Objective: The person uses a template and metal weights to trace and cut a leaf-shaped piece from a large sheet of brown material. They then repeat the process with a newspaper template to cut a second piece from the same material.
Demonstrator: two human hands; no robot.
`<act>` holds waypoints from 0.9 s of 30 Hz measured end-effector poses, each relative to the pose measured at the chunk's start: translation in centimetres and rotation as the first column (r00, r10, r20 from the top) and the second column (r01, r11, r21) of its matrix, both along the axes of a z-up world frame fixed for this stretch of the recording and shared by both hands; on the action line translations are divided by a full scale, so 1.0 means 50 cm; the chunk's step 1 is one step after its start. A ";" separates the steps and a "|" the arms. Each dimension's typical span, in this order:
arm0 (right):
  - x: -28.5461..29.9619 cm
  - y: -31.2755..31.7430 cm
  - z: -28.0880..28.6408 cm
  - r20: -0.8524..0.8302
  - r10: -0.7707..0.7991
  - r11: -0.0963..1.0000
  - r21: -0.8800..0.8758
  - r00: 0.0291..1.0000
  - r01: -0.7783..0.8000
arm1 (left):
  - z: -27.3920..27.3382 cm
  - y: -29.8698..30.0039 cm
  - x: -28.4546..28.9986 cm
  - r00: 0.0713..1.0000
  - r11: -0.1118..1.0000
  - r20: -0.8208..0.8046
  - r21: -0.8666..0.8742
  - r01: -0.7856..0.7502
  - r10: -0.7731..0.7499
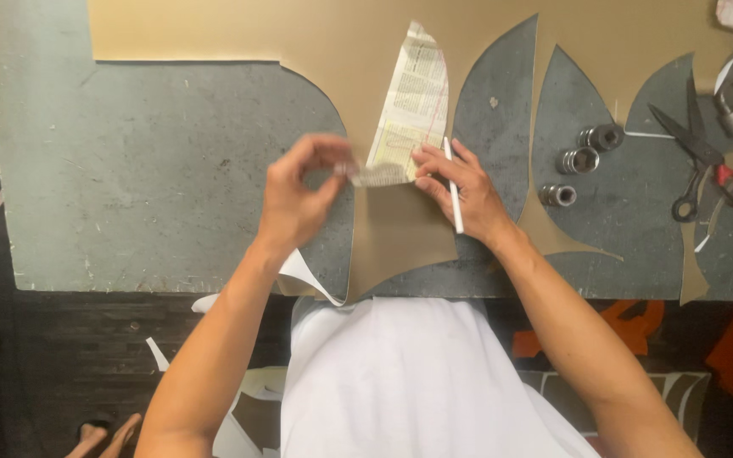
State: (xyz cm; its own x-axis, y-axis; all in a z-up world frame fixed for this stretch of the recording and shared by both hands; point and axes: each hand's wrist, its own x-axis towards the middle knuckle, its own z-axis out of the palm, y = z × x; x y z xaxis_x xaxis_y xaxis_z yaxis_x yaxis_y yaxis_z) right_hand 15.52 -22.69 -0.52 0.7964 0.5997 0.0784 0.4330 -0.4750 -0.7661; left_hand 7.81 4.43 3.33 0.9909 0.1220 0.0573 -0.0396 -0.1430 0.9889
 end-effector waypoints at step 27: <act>-0.018 0.016 0.021 0.155 0.186 0.958 -0.247 0.970 -0.144 | -0.074 -0.082 -0.132 0.910 0.794 0.107 0.537 0.286 -0.400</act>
State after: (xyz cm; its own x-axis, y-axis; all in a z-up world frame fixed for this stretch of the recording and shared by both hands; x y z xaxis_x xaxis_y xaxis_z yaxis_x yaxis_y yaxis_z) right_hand 14.61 -21.89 0.51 0.6712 0.7395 0.0503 0.6373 -0.5411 -0.5488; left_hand 1.19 0.35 -0.36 0.9197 -0.3256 0.2196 -0.3732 -0.5505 0.7468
